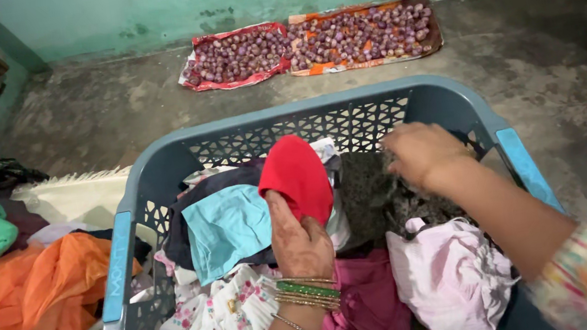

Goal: The person sorts a pile of colorful clothes by picking up individual items, briefly unfolding them, and placing them into a blue plastic laundry basket. The task involves handling various garments one by one from a large pile on the floor.

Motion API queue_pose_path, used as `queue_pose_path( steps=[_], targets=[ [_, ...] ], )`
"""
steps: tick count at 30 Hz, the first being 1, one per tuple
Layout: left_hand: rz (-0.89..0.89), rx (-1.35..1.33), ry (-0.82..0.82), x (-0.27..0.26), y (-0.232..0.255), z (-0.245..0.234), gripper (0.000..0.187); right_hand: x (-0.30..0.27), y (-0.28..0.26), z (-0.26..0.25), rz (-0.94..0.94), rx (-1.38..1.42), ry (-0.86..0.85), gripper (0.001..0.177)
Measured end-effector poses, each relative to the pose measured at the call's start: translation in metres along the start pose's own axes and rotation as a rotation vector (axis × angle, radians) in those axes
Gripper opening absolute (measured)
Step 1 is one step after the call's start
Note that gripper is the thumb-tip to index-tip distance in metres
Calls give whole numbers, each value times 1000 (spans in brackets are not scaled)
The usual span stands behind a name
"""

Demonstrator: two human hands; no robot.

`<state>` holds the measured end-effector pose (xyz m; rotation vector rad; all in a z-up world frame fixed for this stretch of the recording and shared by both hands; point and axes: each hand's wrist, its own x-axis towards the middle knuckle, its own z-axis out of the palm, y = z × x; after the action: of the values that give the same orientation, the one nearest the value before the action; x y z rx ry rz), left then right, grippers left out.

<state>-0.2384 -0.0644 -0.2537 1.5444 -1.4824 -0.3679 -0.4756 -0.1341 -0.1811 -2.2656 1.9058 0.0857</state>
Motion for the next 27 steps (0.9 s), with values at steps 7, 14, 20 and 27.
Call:
queue_pose_path(
  steps=[7, 14, 20, 27],
  targets=[
    [74, 18, 19, 5, -2, 1, 70, 23, -19, 136, -65, -412, 12, 48],
    [31, -86, -34, 8, 8, -4, 72, -3, -50, 123, -160, -533, 125, 18],
    [202, -281, -199, 44, 24, 10, 68, -3, -24, 67, -21, -17, -91, 63],
    [481, -170, -387, 94, 55, 65, 65, -16, -72, 92, -71, -365, -139, 34]
  ],
)
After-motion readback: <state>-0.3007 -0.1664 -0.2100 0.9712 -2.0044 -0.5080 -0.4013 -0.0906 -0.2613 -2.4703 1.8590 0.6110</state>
